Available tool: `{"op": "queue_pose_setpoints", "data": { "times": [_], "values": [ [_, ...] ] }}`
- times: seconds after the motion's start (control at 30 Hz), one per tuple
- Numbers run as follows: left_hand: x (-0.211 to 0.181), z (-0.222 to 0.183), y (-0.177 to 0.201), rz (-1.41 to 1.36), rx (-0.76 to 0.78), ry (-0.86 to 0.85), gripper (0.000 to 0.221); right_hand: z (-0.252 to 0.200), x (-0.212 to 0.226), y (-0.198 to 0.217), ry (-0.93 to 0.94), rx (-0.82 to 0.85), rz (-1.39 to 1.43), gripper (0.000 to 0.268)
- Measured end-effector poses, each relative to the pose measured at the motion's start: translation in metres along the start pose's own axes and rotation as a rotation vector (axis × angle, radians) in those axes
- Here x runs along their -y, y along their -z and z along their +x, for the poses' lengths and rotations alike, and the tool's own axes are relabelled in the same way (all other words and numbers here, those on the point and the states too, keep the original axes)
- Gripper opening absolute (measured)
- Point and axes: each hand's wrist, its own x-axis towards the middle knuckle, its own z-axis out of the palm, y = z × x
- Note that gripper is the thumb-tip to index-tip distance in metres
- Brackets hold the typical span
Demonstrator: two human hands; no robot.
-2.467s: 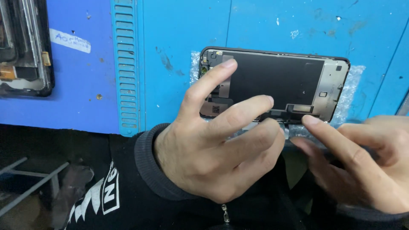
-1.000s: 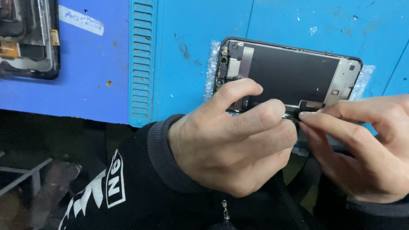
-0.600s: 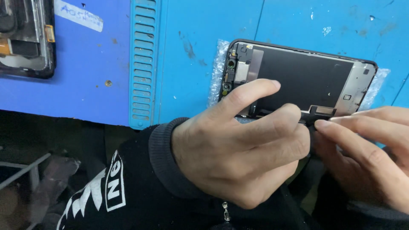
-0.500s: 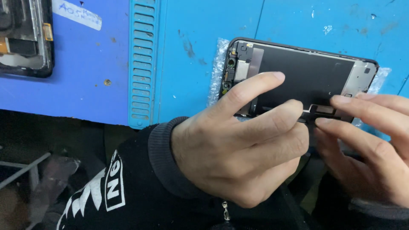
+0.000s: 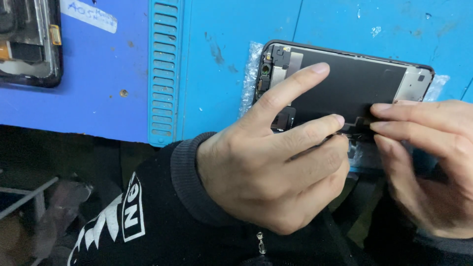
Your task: Disassembling and repairing a smartphone screen and internal components at a workbench.
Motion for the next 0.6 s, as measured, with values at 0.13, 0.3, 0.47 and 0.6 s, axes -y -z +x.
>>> {"op": "queue_pose_setpoints", "data": {
  "times": [0.13, 0.3, 0.47, 0.6],
  "values": [
    [-0.001, 0.004, 0.002, -0.021, -0.005, 0.009, 0.011, 0.022, 0.015, 0.006, 0.002, 0.049, -0.051, 0.038],
    [0.000, 0.004, 0.000, -0.015, -0.007, 0.007, 0.010, 0.026, 0.012, 0.003, 0.111, 0.048, -0.095, 0.030],
    [-0.001, 0.006, 0.000, -0.033, -0.015, 0.021, 0.010, 0.014, 0.012, 0.002, 0.067, 0.027, -0.093, 0.025],
    [-0.001, 0.005, 0.000, -0.030, -0.010, 0.023, 0.010, 0.012, 0.013, -0.002, 0.039, 0.003, -0.081, 0.019]
  ]
}}
